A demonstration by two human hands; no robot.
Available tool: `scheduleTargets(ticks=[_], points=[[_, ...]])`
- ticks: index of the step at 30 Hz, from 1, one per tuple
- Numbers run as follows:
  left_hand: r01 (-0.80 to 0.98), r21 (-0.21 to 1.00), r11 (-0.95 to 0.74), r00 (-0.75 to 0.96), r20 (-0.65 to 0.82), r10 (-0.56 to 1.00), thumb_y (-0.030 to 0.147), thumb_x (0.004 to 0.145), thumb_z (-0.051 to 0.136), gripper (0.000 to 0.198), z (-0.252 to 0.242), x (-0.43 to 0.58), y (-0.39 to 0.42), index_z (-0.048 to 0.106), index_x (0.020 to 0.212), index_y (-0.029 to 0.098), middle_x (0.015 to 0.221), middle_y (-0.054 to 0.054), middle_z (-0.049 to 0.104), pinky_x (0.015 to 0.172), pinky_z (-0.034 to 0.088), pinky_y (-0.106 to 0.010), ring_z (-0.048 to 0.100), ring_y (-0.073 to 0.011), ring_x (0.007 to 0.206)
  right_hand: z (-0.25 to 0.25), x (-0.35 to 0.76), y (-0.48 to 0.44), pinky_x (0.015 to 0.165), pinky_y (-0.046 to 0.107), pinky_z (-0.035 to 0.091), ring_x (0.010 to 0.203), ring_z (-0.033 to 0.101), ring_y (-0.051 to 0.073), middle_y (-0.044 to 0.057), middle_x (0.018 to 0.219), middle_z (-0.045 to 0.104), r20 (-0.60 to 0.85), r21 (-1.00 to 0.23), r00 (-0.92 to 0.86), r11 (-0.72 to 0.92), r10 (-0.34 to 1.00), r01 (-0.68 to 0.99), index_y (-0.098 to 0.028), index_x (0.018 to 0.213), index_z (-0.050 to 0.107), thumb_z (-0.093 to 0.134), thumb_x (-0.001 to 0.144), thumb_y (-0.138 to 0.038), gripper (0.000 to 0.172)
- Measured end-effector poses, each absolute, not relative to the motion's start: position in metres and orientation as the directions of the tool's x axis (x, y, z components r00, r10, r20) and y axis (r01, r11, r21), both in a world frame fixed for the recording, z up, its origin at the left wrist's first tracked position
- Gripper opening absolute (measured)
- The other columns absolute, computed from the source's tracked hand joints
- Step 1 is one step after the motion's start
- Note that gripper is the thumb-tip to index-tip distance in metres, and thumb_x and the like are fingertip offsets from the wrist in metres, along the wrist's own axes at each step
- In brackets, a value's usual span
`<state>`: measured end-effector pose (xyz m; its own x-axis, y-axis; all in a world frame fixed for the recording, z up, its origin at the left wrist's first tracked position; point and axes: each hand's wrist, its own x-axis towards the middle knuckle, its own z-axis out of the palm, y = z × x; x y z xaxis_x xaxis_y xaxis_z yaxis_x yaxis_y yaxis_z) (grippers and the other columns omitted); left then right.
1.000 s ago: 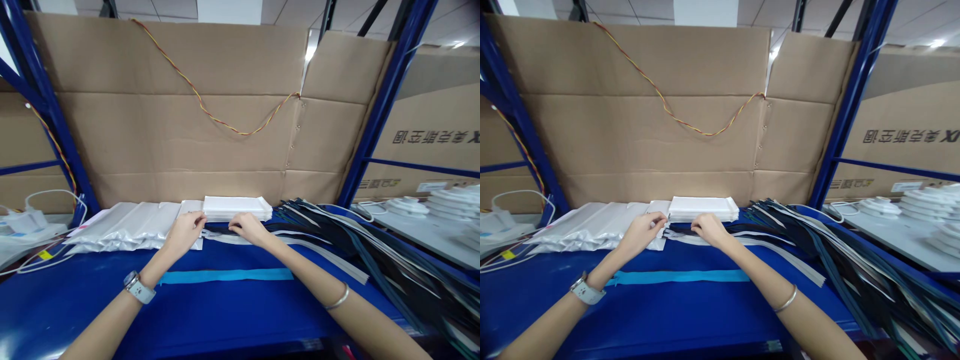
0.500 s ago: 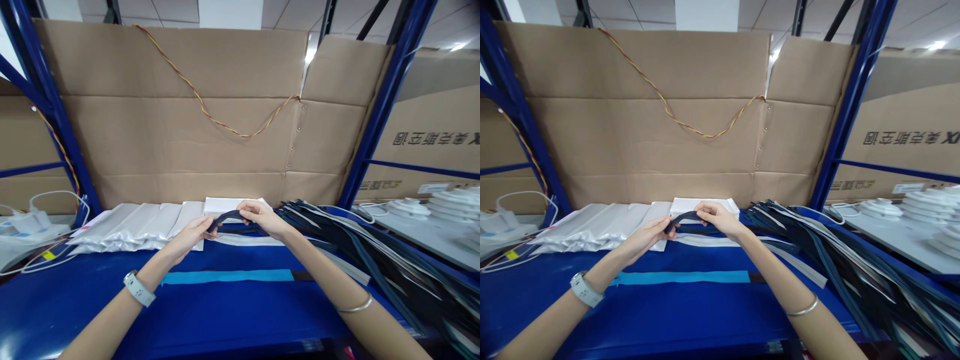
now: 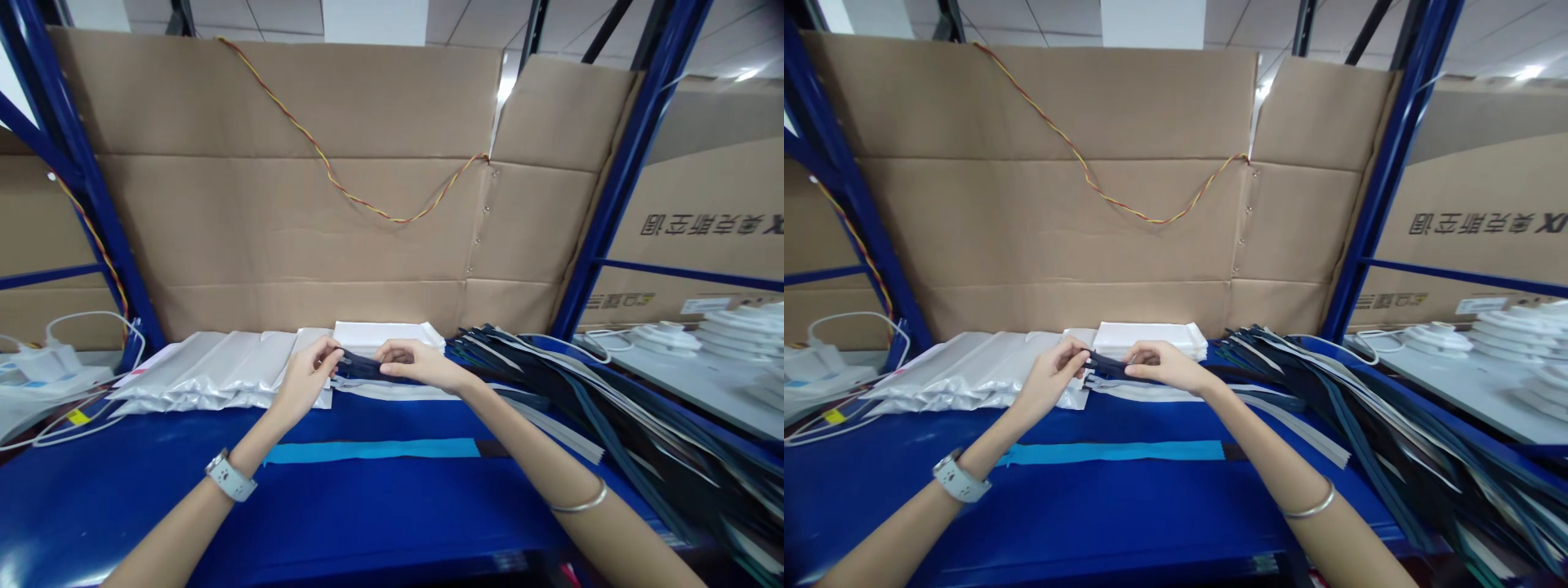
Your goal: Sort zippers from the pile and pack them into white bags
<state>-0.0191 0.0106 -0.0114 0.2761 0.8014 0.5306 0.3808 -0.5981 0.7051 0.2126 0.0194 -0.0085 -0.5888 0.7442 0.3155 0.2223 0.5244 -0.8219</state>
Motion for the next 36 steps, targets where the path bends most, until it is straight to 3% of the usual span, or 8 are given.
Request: scheduleTargets(ticks=[6, 9, 13, 16, 20, 24, 30, 36], points=[[0.49, 0.504, -0.712, 0.378, 0.613, 0.694, 0.032, 0.087, 0.047, 0.018, -0.004, -0.013, -0.008, 0.058, 0.085, 0.018, 0.075, -0.001, 0.059, 0.066, 0.039, -0.026, 0.052, -0.0133, 0.071, -0.013, 0.191, 0.003, 0.057, 0.026, 0.037, 0.06, 0.048, 0.012, 0.0, 0.066, 0.053, 0.448, -0.654, -0.545, 0.675, 0.709, 0.341, -0.018, 0.079, 0.053, 0.057, 0.081, -0.037, 0.019], [0.416, 0.614, -0.67, 0.269, 0.621, 0.736, 0.039, 0.089, 0.044, 0.024, -0.004, -0.011, -0.01, 0.055, 0.089, 0.018, 0.076, -0.002, 0.059, 0.065, 0.041, -0.026, 0.053, -0.0127, 0.067, -0.015, 0.189, -0.004, 0.06, 0.028, 0.034, 0.066, 0.047, 0.015, 0.004, 0.07, 0.053, 0.676, -0.24, -0.451, 0.752, 0.583, 0.614, -0.019, 0.076, 0.052, 0.043, 0.089, -0.027, 0.018], [0.206, 0.894, -0.398, 0.324, 0.321, 0.89, 0.054, 0.091, 0.023, 0.048, -0.004, -0.008, -0.01, 0.049, 0.075, 0.017, 0.06, -0.001, 0.054, 0.047, 0.038, -0.024, 0.05, -0.0112, 0.048, -0.016, 0.193, -0.008, 0.06, 0.029, 0.031, 0.069, 0.046, 0.016, 0.006, 0.07, 0.053, 0.756, 0.241, -0.546, 0.621, 0.361, 0.745, -0.018, 0.074, 0.053, 0.031, 0.093, -0.016, 0.029], [0.15, 0.958, -0.244, 0.404, 0.166, 0.899, 0.057, 0.089, 0.025, 0.05, -0.005, -0.001, -0.013, 0.048, 0.071, 0.016, 0.058, -0.001, 0.053, 0.042, 0.033, -0.022, 0.049, -0.0108, 0.044, -0.018, 0.192, -0.009, 0.058, 0.028, 0.031, 0.067, 0.046, 0.015, 0.004, 0.067, 0.051, 0.735, 0.417, -0.632, 0.571, 0.246, 0.707, -0.018, 0.075, 0.054, 0.033, 0.093, -0.012, 0.028], [0.212, 0.928, -0.306, 0.304, 0.234, 0.923, 0.055, 0.087, 0.035, 0.042, -0.014, 0.005, -0.014, 0.044, 0.069, 0.018, 0.054, 0.002, 0.048, 0.04, 0.028, -0.021, 0.044, -0.0095, 0.043, -0.025, 0.183, -0.011, 0.056, 0.028, 0.03, 0.065, 0.046, 0.015, 0.003, 0.066, 0.051, 0.72, 0.496, -0.673, 0.554, 0.169, 0.669, -0.017, 0.073, 0.052, 0.038, 0.091, -0.011, 0.024], [0.321, 0.818, -0.477, 0.21, 0.429, 0.878, 0.048, 0.089, 0.038, 0.038, -0.02, 0.002, -0.01, 0.038, 0.065, 0.019, 0.049, 0.006, 0.037, 0.045, 0.028, -0.021, 0.036, -0.0088, 0.045, -0.032, 0.17, -0.014, 0.058, 0.027, 0.033, 0.066, 0.048, 0.014, 0.004, 0.072, 0.055, 0.734, 0.273, -0.615, 0.703, 0.289, 0.657, -0.016, 0.077, 0.052, 0.041, 0.092, -0.018, 0.019], [0.491, 0.626, -0.606, 0.299, 0.533, 0.792, 0.04, 0.092, 0.035, 0.034, -0.013, -0.007, -0.01, 0.045, 0.068, 0.018, 0.055, 0.004, 0.043, 0.053, 0.031, -0.023, 0.042, -0.0101, 0.052, -0.037, 0.158, -0.012, 0.054, 0.023, 0.037, 0.055, 0.049, 0.01, 0.0, 0.065, 0.056, 0.5, -0.729, -0.366, 0.61, 0.785, 0.311, -0.017, 0.076, 0.049, 0.039, 0.092, -0.041, 0.031], [0.529, 0.516, -0.674, 0.421, 0.53, 0.736, 0.034, 0.094, 0.032, 0.033, -0.017, -0.006, -0.009, 0.05, 0.073, 0.017, 0.061, 0.002, 0.052, 0.057, 0.034, -0.023, 0.046, -0.0111, 0.056, -0.037, 0.158, -0.009, 0.053, 0.022, 0.037, 0.056, 0.049, 0.01, 0.0, 0.068, 0.054, 0.386, -0.894, -0.474, 0.448, 0.792, 0.02, -0.017, 0.077, 0.048, 0.045, 0.088, -0.04, 0.026]])
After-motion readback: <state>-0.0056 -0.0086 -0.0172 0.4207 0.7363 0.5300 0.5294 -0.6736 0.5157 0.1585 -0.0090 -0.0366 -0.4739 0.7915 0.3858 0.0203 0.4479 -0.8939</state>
